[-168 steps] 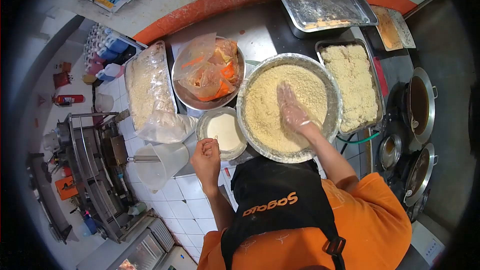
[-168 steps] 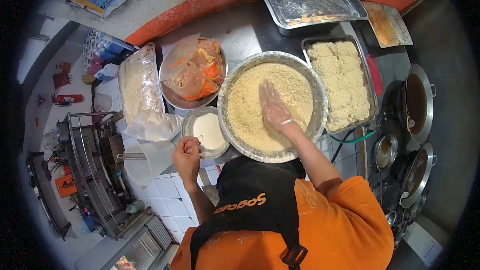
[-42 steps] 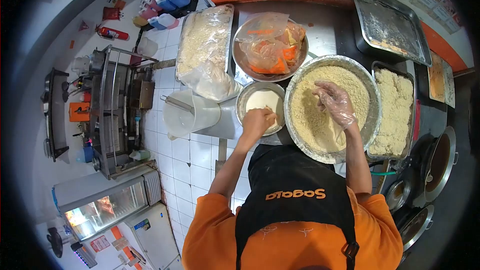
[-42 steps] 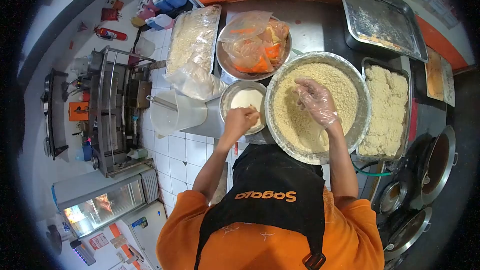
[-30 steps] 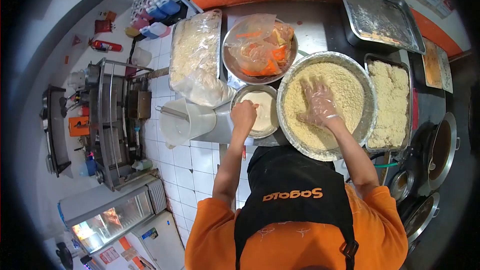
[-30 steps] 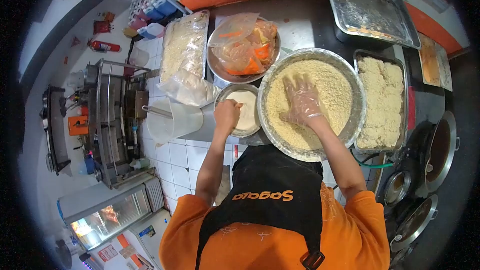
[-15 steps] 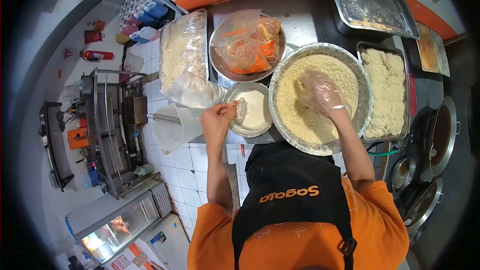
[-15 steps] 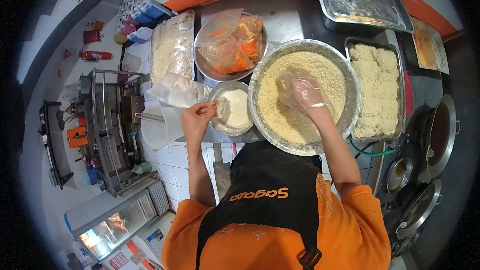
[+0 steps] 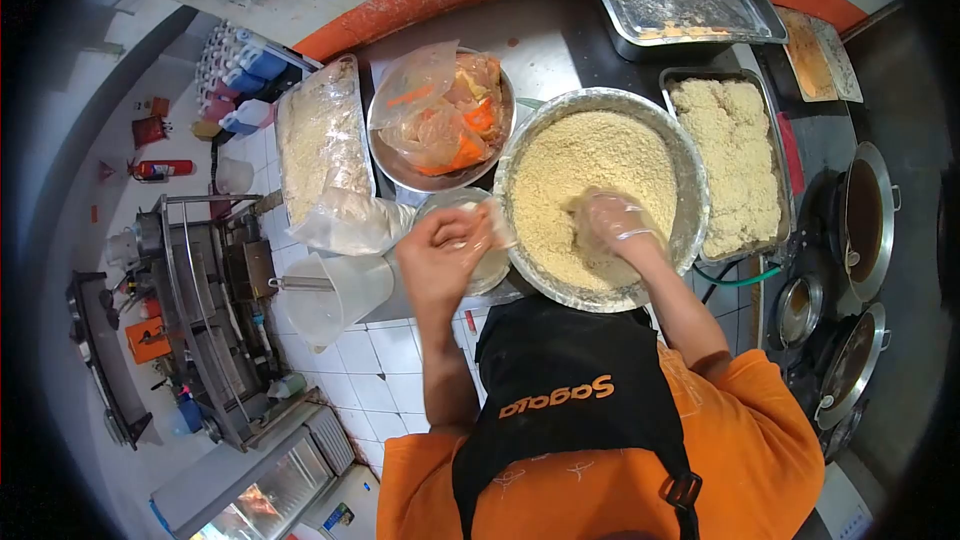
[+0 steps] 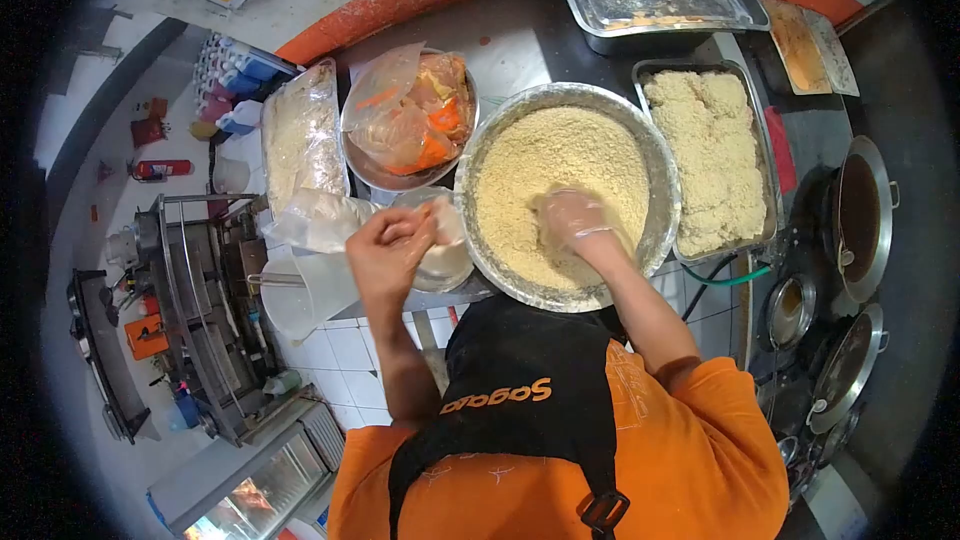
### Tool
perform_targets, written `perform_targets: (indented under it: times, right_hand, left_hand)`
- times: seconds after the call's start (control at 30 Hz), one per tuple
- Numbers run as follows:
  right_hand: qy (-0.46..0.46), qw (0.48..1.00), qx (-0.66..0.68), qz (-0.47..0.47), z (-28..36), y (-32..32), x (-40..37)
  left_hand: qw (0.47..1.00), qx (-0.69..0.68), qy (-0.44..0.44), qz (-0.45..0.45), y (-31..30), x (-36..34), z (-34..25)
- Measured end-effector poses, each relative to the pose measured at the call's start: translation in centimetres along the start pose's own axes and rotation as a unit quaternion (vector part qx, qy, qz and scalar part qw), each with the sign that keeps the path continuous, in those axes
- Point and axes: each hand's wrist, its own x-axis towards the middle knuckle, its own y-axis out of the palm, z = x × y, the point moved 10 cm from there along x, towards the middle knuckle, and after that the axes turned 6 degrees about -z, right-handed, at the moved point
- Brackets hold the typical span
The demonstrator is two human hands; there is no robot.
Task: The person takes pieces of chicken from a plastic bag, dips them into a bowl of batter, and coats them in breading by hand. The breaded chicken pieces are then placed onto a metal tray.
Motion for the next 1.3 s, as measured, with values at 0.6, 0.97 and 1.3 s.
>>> perform_targets:
  times: [0.6,0.97,1.3]
  right_hand:
    - [0.082,0.971,0.047,-0.218,-8.3,4.5,2.3]
    - [0.004,0.971,-0.025,-0.239,-0.2,-1.0,0.2]
    - [-0.002,0.977,-0.044,-0.208,-0.7,-5.1,1.3]
  left_hand:
    - [0.972,0.228,-0.021,-0.055,-2.2,-0.4,4.6]
    - [0.967,0.227,-0.024,-0.111,-6.5,-2.5,6.5]
    - [0.977,0.185,0.022,-0.107,-6.8,-3.2,6.4]
